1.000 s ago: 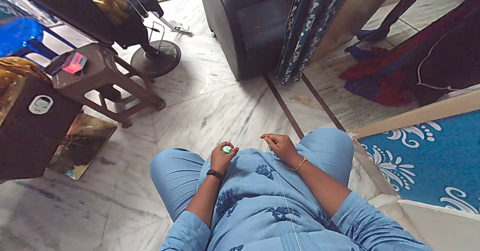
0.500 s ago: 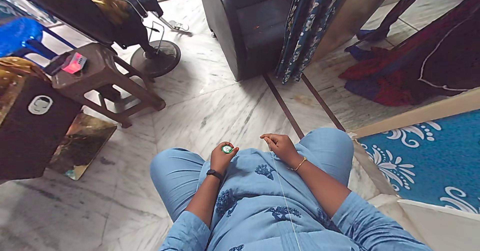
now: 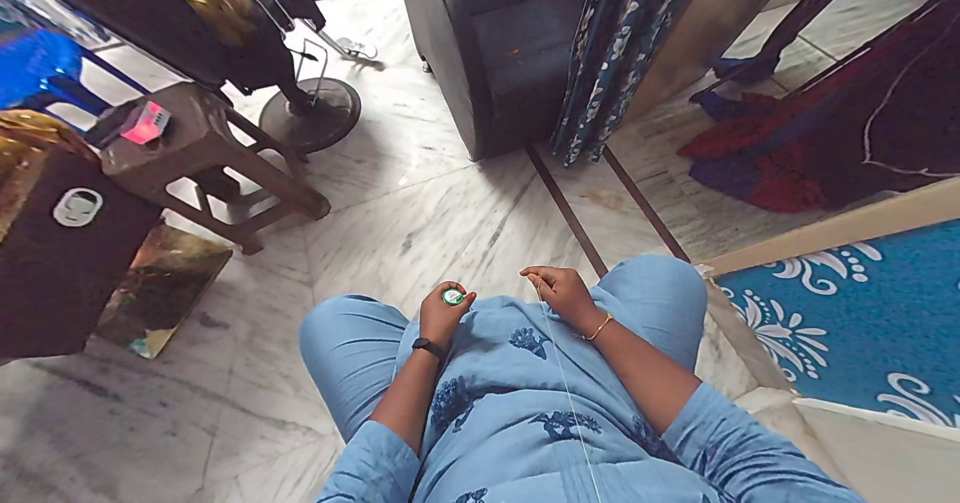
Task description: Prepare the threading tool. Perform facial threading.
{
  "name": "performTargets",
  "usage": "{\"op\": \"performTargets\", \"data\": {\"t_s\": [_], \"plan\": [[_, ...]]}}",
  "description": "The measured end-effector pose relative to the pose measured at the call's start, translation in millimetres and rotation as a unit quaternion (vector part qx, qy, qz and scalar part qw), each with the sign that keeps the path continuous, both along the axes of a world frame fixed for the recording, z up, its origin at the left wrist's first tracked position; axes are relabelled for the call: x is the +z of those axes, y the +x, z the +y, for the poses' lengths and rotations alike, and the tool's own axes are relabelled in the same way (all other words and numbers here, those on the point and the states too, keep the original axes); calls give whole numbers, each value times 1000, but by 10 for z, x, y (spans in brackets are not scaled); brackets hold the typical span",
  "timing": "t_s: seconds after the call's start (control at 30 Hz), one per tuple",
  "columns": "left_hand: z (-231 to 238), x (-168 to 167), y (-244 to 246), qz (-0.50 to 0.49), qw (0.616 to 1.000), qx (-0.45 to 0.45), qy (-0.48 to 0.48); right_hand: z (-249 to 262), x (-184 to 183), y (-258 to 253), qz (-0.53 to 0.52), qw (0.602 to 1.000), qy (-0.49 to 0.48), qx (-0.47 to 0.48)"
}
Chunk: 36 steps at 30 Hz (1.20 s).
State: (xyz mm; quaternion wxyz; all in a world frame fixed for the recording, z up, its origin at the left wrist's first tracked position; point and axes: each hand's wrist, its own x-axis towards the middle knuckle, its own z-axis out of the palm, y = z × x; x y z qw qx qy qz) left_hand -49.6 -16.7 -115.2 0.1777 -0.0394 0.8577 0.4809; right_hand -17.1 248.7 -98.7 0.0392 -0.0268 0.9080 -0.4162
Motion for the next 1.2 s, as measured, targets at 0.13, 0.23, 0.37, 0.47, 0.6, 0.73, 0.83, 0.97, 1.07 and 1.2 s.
{"op": "performTargets", "data": {"t_s": [0.13,0.23,0.37,0.47,0.6,0.73,0.83,0.97,1.07,1.2], "plan": [[-2,7,2,8,1000,6,3,5,6,-1,-6,1000,3,-1],[-4,4,0,10,1000,7,2,3,8,0,-5,1000,2,-5],[-23,-1,-16,19,1000,21,13,38,10,-18,17,1000,-3,-25],[-45,-2,-22,38,998,37,29,86,22,-36,31,998,3,-53],[-46,9,-23,66,994,59,57,113,51,-32,62,994,25,-84],[-40,22,-7,111,988,88,66,125,41,-30,79,992,39,-95],[-42,15,-1,168,975,120,77,129,25,-30,99,989,43,-100],[-48,9,2,242,955,145,90,116,15,-17,159,977,81,-116],[-53,-14,4,291,942,140,89,107,13,-10,200,964,110,-135],[-54,-16,14,347,925,133,78,112,4,-2,245,946,142,-160]]}}
